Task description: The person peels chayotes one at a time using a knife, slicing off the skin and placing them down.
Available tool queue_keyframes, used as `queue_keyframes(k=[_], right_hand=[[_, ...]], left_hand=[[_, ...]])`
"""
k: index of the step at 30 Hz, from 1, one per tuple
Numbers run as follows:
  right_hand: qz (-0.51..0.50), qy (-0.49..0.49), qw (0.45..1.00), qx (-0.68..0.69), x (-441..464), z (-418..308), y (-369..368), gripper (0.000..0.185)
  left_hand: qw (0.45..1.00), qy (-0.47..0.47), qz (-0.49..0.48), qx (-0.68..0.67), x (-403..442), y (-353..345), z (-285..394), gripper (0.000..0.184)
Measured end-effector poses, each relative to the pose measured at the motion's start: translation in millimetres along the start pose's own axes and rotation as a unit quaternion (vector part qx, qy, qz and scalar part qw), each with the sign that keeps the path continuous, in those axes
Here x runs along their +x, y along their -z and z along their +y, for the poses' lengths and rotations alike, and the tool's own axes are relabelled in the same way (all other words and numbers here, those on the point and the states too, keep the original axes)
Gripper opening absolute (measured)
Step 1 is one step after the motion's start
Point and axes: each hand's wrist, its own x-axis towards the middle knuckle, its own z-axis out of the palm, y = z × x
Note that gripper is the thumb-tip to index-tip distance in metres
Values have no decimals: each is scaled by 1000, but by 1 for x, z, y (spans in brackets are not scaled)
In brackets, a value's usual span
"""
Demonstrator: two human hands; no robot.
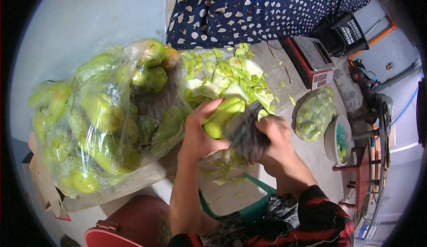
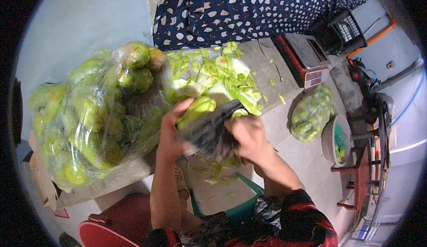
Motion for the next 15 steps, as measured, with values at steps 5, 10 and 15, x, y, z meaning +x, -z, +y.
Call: queue_keyframes(k=[5,10,15], right_hand=[[-12,-236,969,-70,-29,55,-21,19],[27,-262,962,-76,-19,45,-19,19],[0,-225,970,-87,-21,36,-23,26]], left_hand=[[991,120,-19,51,-1,12,10,91],[978,151,30,-140,-3,3,7,84],[925,194,62,-320,-10,4,-12,85]])
